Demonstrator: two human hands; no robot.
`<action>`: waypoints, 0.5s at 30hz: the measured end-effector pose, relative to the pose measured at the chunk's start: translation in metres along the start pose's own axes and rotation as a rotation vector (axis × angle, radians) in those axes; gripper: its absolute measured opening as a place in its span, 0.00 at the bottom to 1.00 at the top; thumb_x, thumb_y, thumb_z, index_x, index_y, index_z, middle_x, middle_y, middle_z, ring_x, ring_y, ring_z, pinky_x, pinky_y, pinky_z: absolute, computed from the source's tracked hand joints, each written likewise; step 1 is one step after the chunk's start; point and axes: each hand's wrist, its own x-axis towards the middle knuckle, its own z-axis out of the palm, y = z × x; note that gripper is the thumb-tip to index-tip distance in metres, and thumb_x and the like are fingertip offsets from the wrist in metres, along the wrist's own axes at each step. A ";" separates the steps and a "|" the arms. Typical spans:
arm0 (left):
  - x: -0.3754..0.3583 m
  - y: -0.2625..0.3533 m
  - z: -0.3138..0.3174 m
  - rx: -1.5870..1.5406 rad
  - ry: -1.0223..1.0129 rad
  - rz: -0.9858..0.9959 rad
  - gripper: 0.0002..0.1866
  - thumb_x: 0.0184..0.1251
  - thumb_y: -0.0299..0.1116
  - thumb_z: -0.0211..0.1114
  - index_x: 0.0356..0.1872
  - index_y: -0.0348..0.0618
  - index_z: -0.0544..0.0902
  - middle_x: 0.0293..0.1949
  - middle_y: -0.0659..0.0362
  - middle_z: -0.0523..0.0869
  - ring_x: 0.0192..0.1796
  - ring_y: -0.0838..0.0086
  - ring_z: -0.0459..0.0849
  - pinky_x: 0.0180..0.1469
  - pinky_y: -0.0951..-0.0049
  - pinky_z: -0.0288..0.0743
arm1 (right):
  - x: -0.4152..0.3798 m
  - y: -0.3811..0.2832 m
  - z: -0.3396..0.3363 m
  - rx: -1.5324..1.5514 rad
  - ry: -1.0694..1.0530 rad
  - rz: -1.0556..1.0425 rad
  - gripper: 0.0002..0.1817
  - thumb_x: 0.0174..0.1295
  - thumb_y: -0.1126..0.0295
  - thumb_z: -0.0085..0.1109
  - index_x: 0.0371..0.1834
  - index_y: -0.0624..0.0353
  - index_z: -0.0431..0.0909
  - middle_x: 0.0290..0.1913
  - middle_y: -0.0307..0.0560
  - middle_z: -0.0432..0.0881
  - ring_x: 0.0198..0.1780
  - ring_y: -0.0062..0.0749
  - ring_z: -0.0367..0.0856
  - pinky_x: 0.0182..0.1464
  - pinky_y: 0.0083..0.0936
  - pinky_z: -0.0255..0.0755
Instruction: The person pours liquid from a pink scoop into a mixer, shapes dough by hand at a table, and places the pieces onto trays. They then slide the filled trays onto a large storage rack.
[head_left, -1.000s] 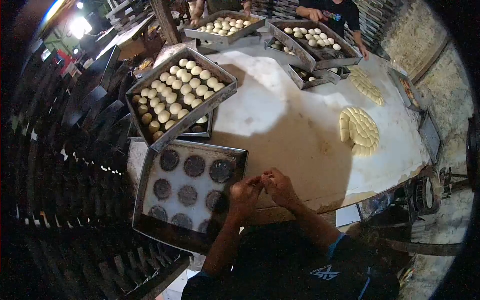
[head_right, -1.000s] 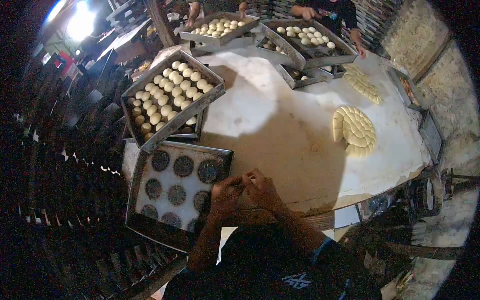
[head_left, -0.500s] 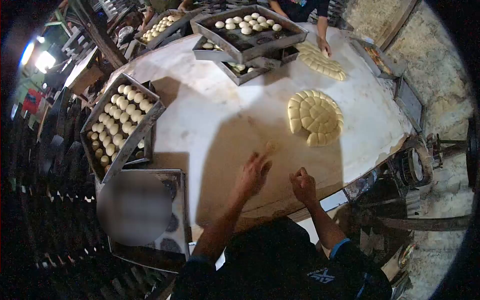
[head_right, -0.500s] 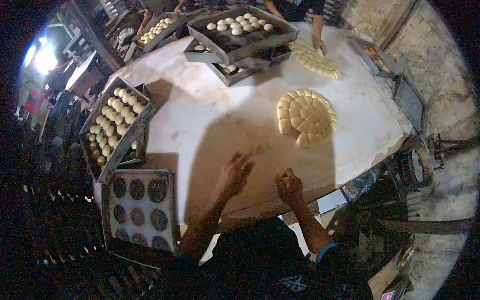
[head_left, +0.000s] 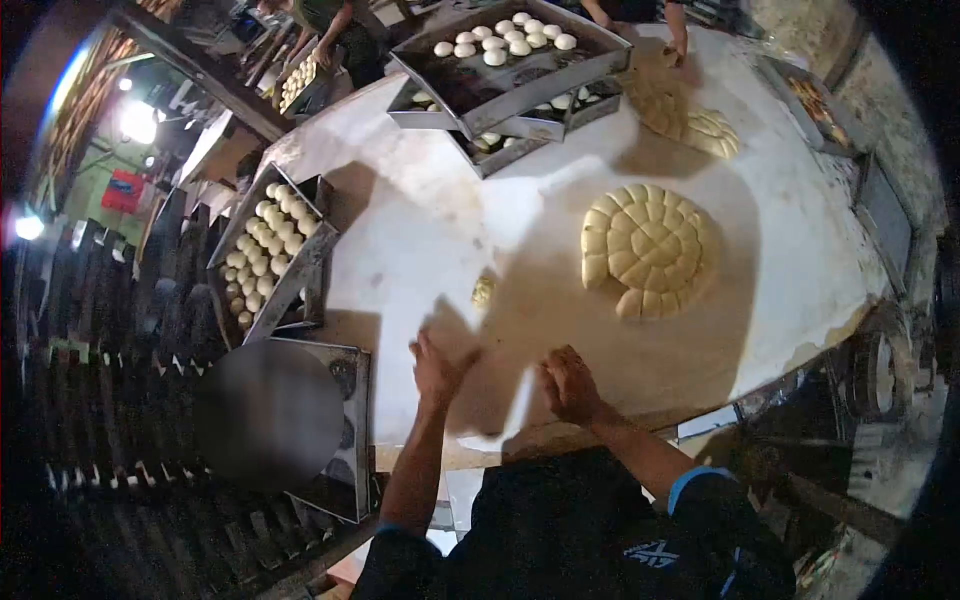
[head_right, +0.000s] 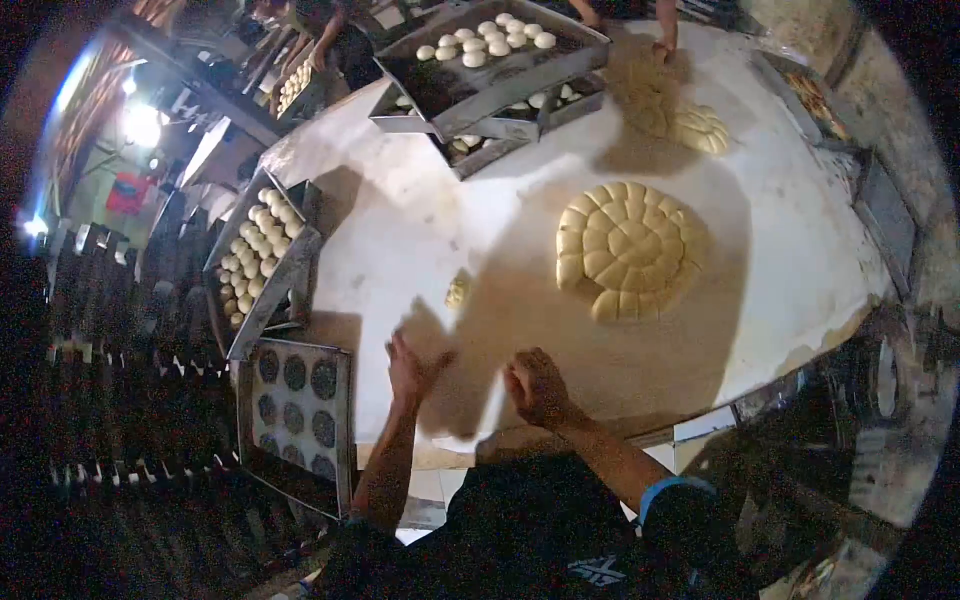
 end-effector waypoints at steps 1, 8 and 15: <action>-0.028 -0.019 0.006 0.011 -0.014 0.039 0.52 0.50 0.56 0.73 0.67 0.33 0.55 0.64 0.34 0.62 0.57 0.40 0.75 0.54 0.48 0.75 | -0.009 0.010 -0.004 -0.038 -0.008 0.011 0.14 0.63 0.62 0.51 0.35 0.64 0.73 0.38 0.61 0.76 0.43 0.59 0.73 0.51 0.49 0.67; -0.020 -0.078 -0.009 0.122 0.285 0.557 0.11 0.56 0.35 0.65 0.41 0.47 0.82 0.47 0.54 0.82 0.48 0.55 0.74 0.53 0.56 0.66 | 0.033 0.043 -0.031 -0.315 -0.195 -0.242 0.13 0.54 0.65 0.56 0.36 0.66 0.73 0.39 0.63 0.75 0.45 0.61 0.73 0.56 0.56 0.62; -0.070 -0.084 0.044 -0.254 0.250 0.434 0.11 0.58 0.29 0.63 0.43 0.47 0.82 0.45 0.54 0.82 0.49 0.56 0.77 0.54 0.58 0.72 | -0.023 0.057 0.038 -0.334 -0.119 -0.373 0.10 0.51 0.69 0.57 0.33 0.64 0.73 0.41 0.64 0.72 0.51 0.65 0.69 0.67 0.59 0.54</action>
